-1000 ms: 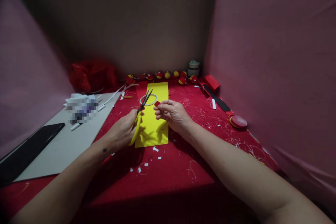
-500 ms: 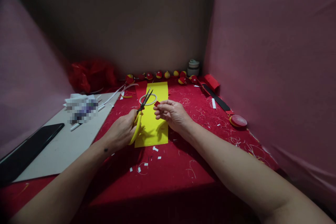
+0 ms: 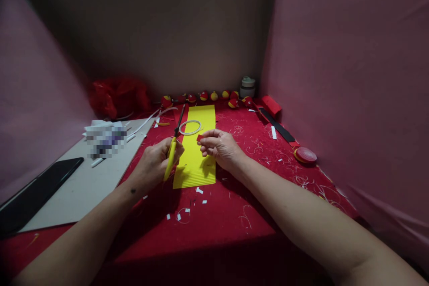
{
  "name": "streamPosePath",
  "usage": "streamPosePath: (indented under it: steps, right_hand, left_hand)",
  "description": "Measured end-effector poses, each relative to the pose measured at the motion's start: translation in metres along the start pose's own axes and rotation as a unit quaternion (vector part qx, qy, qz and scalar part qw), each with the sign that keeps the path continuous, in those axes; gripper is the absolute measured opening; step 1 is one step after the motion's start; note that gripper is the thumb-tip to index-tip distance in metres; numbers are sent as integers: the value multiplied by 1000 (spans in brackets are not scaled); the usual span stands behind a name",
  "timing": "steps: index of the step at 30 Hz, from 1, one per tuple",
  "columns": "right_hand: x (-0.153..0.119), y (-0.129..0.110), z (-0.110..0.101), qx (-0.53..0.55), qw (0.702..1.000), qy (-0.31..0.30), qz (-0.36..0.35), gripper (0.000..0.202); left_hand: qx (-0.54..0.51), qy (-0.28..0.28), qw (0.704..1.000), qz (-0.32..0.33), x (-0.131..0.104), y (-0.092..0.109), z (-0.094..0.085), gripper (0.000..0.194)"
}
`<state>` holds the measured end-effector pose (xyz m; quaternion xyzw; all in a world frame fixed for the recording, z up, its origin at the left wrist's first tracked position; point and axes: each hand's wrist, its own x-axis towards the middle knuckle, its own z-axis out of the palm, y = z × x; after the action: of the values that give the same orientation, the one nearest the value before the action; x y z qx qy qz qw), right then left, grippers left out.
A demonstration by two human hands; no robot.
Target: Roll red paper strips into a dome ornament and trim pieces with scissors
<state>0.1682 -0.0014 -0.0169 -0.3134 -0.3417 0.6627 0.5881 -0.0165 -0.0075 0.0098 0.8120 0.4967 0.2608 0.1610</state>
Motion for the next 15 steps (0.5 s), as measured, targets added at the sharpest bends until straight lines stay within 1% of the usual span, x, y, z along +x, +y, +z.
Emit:
streamPosePath:
  steps: [3, 7, 11, 15]
  right_hand:
    - [-2, 2, 0, -20, 999, -19, 22, 27]
    - [-4, 7, 0, -59, 996, -50, 45, 21]
    - [-3, 9, -2, -62, 995, -71, 44, 17]
    - [-2, 9, -4, -57, 995, -69, 32, 16]
  left_hand:
    - [-11, 3, 1000, 2, 0, -1, 1, 7]
    - [2, 6, 1000, -6, 0, -1, 2, 8]
    - [5, 5, 1000, -17, 0, 0, 2, 15]
    - [14, 12, 1000, 4, 0, 1, 3, 23]
